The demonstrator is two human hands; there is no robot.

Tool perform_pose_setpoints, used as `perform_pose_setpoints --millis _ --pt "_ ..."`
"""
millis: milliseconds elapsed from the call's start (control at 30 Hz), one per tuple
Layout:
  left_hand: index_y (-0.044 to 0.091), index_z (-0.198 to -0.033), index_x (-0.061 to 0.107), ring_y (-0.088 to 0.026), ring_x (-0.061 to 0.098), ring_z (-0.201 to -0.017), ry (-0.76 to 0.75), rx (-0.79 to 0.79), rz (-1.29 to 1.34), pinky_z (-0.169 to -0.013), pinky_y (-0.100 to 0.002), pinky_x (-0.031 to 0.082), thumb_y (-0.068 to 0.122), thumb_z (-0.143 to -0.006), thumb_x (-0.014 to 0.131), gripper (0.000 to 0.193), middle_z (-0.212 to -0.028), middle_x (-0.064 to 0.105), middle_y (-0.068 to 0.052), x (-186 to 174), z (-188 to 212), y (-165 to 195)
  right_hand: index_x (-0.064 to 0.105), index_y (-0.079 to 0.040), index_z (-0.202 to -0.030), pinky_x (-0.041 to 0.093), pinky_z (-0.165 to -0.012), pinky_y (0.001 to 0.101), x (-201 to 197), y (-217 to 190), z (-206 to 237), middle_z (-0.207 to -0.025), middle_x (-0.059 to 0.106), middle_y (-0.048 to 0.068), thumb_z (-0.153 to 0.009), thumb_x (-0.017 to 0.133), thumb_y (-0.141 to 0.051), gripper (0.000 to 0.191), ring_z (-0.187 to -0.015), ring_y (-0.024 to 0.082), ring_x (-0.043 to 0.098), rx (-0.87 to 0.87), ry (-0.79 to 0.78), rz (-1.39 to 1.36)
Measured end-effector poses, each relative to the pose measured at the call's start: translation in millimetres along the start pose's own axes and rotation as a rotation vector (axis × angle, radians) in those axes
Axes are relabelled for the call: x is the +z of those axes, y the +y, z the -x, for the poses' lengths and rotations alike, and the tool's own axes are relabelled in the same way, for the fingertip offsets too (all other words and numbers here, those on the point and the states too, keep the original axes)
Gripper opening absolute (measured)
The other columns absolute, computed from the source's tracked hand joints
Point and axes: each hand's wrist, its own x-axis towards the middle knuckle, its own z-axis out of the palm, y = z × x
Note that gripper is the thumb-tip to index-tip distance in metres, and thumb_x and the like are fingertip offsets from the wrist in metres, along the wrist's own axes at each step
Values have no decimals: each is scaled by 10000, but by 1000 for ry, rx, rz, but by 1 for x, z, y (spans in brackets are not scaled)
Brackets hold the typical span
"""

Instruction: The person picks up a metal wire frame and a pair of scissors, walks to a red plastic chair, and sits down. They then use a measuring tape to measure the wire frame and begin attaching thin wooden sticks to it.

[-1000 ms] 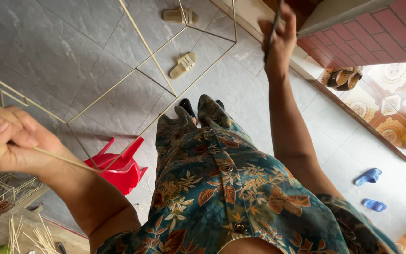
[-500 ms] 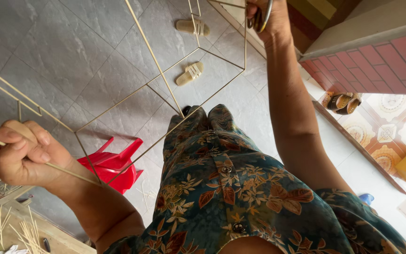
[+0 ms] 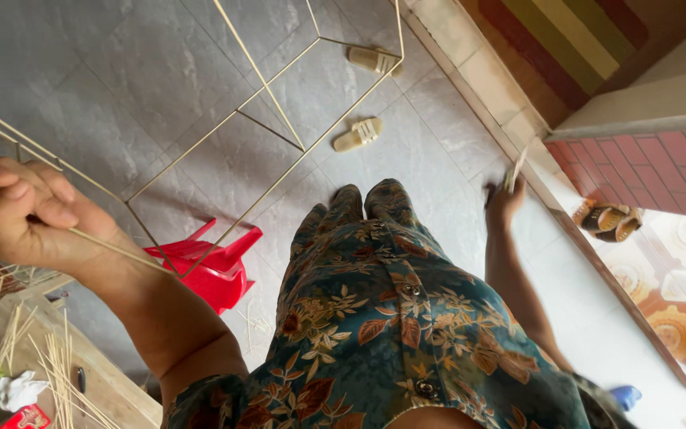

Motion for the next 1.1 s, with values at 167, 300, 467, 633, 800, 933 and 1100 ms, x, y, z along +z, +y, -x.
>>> perform_pose_setpoints --millis 167,300,467,633,800,933,1100 --pt "-52 -944 604 -110 311 -390 -19 -29 -39 -462 -261 332 -60 -918 539 71 -618 448 -76 -1 -26 -12 570 -25 -1191 501 -520 340 -62 52 122 -837 630 65 -981 560 -91 220 -628 201 615 624 -299 1044" --pt "-19 -859 613 -97 336 -380 -111 -110 -73 -435 -246 312 -47 -878 549 72 -608 442 -27 9 -52 -38 594 -34 -1206 510 -544 360 -61 51 179 -864 672 95 -928 633 -114 292 -665 222 651 735 -324 1029" --pt "-37 -830 614 -117 351 -415 -285 -268 -66 -446 -248 252 -62 -818 545 75 -660 505 -83 53 -77 -95 624 -45 -1226 522 -574 385 -48 75 262 -897 724 132 -863 724 -142 389 -712 247 697 705 -178 909" --pt "-65 -859 642 -84 315 -434 -555 -372 -31 -452 -218 215 -59 -818 549 101 -577 434 -40 109 -67 -144 599 -63 -1252 498 -471 343 -10 79 226 -843 767 137 -900 684 -102 364 -599 197 735 633 153 221" --pt "-55 -873 659 -65 340 -435 -726 -464 -1 -470 -198 249 -47 -846 568 96 -576 458 -21 156 -42 -172 608 -42 -1188 527 -478 341 21 63 210 -785 717 172 -885 750 -98 340 -599 222 696 540 276 291" --pt "-59 -950 706 -55 394 -442 -988 -362 -112 -485 -187 283 -31 -928 607 105 -566 493 1 178 -36 -186 646 -35 -1111 552 -516 327 30 62 225 -750 740 112 -899 696 -120 233 -598 194 733 633 376 355" --pt "-19 -1095 750 -34 467 -536 -1279 -406 -162 -525 -200 348 5 -1011 623 154 -693 595 8 200 -16 -208 644 -18 -1053 553 -527 343 30 65 232 -747 735 85 -885 733 -149 231 -583 186 723 716 463 278"
